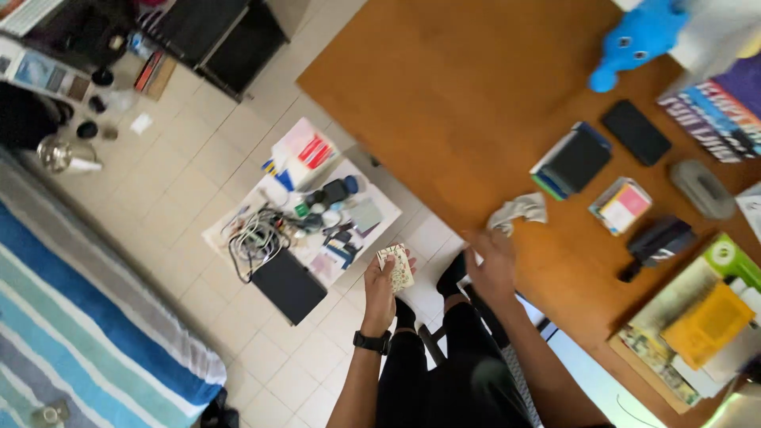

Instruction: The person repeatedly wipes the surfaces of small rectangular cards with a cloth. They pick up each card from a side table, wipe it on a wooden desk, and return it to the side table, repeating this cycle for multiple cards.

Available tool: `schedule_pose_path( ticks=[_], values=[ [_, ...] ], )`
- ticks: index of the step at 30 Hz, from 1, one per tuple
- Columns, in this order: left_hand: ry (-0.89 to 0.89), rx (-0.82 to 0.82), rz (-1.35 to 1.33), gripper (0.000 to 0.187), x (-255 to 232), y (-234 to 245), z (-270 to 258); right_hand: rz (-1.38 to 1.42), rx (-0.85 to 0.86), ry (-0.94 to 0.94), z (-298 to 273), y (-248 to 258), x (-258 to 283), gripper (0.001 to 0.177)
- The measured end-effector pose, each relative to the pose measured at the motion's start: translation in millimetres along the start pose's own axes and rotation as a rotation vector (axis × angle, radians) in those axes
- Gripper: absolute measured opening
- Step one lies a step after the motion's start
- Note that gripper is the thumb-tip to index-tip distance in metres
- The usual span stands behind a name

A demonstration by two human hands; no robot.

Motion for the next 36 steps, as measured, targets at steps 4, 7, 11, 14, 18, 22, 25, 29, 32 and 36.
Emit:
schedule_pose_path(
  ticks=[4, 7, 11, 14, 18, 22, 25, 29, 32, 36],
  values=[
    [0.028, 0.053, 0.100, 0.041, 27, -39, 11, -0.264, -0.029, -0.019, 30, 3, -70, 0.050],
    [0.072, 0.043, 0.110, 0.042, 46, -67, 26, -0.251, 0.028, 0.031, 35, -30, -106, 0.043],
    [0.089, 0.025, 0.117, 0.036, 68, -106, 26, 0.408, 0.020, -0.165, 35, -5, -130, 0.045],
    [0.093, 0.033, 0.089, 0.035, 105, -137, 36, 0.573, 0.098, -0.358, 45, 74, -72, 0.041],
    [0.170, -0.014, 0.085, 0.031, 127, -177, 25, 0.573, 0.135, 0.056, 45, 89, -66, 0.065],
    [0.272, 0.075, 0.101, 0.039, 101, -247, -24, 0.403, 0.163, 0.038, 41, 98, -85, 0.065],
    [0.337, 0.132, 0.179, 0.044, 83, -291, -55, 0.280, 0.173, -0.004, 49, 104, -95, 0.068],
    [0.458, 0.348, 0.381, 0.065, 91, -290, -42, 0.236, 0.170, -0.123, 66, 117, -103, 0.057],
    [0.393, 0.330, 0.214, 0.038, 97, -281, -20, 0.185, 0.049, -0.398, 50, 120, -106, 0.055],
    [0.413, 0.402, 0.326, 0.035, 75, -289, -31, -0.002, -0.056, -0.167, 61, 154, -29, 0.053]
  ],
)
Point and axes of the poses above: each hand's wrist, its own z-axis towards the middle knuckle, its own y-axis out of the back of the hand, x = y × z, the point moved 4 cm from there along z, towards the middle knuckle, and after that the axes turned 7 degrees about -z, right-handed, at the moved point
